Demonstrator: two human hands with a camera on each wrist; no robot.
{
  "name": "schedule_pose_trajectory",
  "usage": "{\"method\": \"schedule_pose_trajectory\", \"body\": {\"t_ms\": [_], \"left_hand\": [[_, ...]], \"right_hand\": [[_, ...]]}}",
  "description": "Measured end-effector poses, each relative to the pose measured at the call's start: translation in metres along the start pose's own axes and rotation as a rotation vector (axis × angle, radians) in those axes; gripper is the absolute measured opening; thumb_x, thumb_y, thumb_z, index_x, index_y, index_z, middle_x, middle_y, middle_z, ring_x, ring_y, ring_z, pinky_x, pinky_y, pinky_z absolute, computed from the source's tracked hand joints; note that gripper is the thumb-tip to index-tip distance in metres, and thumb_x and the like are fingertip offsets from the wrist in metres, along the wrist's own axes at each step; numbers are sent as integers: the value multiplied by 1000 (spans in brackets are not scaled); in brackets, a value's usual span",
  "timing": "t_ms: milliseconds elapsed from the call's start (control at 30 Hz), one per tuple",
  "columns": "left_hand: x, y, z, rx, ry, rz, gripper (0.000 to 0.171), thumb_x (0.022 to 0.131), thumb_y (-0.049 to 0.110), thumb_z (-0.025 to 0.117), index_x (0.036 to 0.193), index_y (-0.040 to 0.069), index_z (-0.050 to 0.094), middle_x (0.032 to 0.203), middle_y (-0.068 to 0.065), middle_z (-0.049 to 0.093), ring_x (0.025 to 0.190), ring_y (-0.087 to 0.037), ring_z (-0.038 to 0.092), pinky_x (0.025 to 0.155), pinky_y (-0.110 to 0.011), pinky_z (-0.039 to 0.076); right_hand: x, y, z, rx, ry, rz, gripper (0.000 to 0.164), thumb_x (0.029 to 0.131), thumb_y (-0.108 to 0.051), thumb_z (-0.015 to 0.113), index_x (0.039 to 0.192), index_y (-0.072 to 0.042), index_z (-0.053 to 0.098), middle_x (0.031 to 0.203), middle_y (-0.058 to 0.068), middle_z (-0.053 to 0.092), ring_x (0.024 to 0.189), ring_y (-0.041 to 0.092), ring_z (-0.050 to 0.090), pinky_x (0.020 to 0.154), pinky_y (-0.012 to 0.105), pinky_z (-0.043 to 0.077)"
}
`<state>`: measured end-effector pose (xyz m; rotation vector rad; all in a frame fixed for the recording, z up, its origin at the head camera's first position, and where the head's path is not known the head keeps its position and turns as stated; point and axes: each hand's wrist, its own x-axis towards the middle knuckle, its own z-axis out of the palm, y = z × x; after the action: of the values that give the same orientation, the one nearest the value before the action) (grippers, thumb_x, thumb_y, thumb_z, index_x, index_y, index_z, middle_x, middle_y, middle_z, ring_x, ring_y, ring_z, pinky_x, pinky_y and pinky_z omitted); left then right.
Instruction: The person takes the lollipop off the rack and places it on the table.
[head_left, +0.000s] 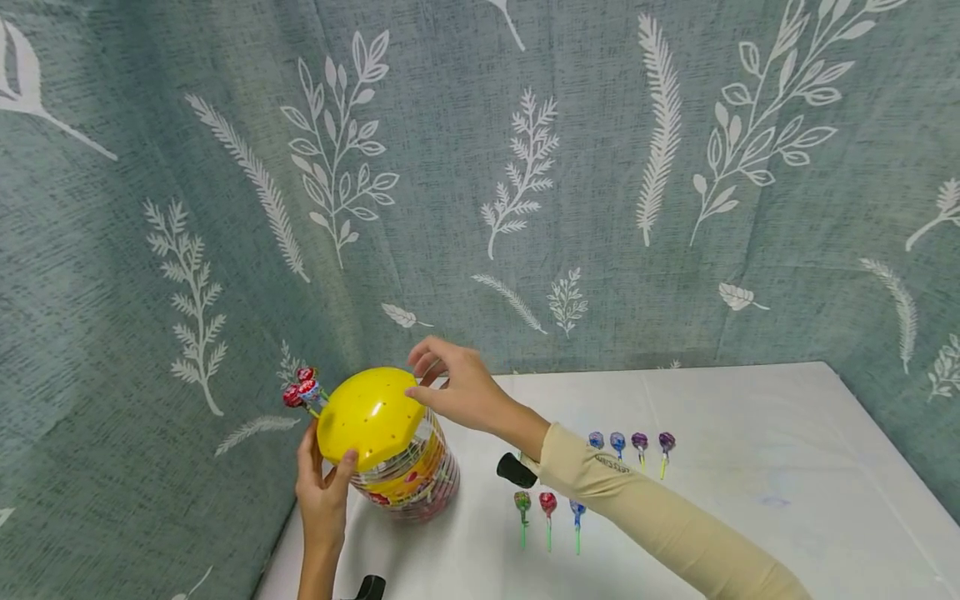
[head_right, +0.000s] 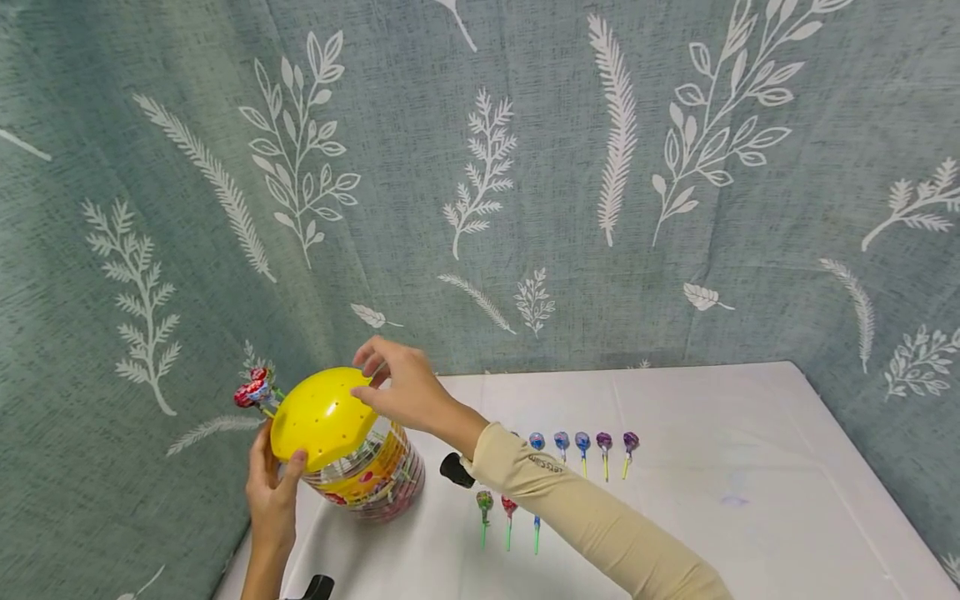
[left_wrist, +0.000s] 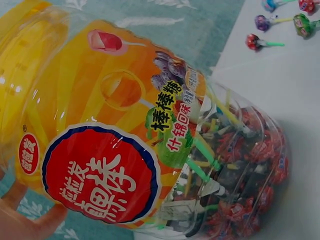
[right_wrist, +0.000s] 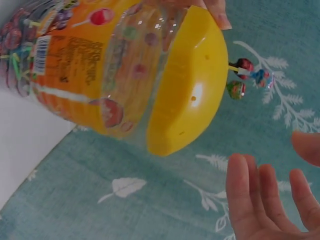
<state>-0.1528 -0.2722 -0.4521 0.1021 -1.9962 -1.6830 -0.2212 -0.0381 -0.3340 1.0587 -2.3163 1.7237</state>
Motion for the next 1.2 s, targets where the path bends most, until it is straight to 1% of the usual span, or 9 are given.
{"method": "schedule_pose_trajectory", "body": {"t_ms": [67,233,400,467,633,767,867,1033,1200], "left_hand": [[0,0,0,7,2,-1,69,89,6,61,148,23,30,152,2,28,138,-17,25,89,-12,37],[0,1,0,9,4,-3,69,89,7,61,149,23,29,152,2,28,137,-17,26,89,-11,37],[0,0,0,8,0,10,68,90,7,60,148,24,30,152,1,29,137,-17,28,90,-13,38],[1,-1,0,10,3,14,67,90,6,60,148,24,30,151,1,30,136,-17,29,91,-14,38],[1,-2,0,14,8,20,66,90,7,59,148,21,31,150,1,32,133,-17,32,91,-15,39],[1,-2,0,12,4,25,65,91,7,58,148,22,31,150,0,32,133,-16,32,90,-16,39],[0,-2,-1,8,-1,26,65,91,6,58,148,23,31,150,0,32,133,-16,32,89,-15,40],[0,-1,-3,27,-4,11,66,91,7,58,147,26,30,150,4,30,134,-16,31,89,-13,38],[0,0,-4,50,-11,-5,66,92,9,59,148,27,29,151,6,28,137,-16,27,91,-13,37]], "right_hand": [[6,-3,5,4,-8,-11,27,84,-8,70,107,-9,57,99,13,62,85,15,61,68,22,51],[19,-8,19,12,-22,-25,28,84,-8,70,108,-10,57,100,11,62,87,13,61,68,19,50],[31,-14,35,23,-43,-42,28,83,-7,71,107,-11,56,100,11,62,85,10,60,68,16,49],[35,-16,42,25,-57,-58,29,83,-7,70,108,-11,56,99,9,61,85,8,60,68,15,49],[45,-22,56,17,-85,-106,29,84,-7,70,109,-10,56,97,2,58,87,10,61,66,13,48],[52,-24,68,0,-108,-101,32,84,-8,70,113,-9,55,100,0,56,90,10,59,67,12,47],[55,-25,76,-20,-133,-87,34,85,-9,69,116,-9,55,103,0,56,90,9,58,70,11,45],[58,-24,87,-44,-159,-104,31,86,-8,67,115,-9,55,105,2,55,92,10,56,76,12,44],[58,-20,95,-54,-143,-93,28,87,-7,66,113,-12,56,103,0,53,91,10,54,73,12,43]]}}
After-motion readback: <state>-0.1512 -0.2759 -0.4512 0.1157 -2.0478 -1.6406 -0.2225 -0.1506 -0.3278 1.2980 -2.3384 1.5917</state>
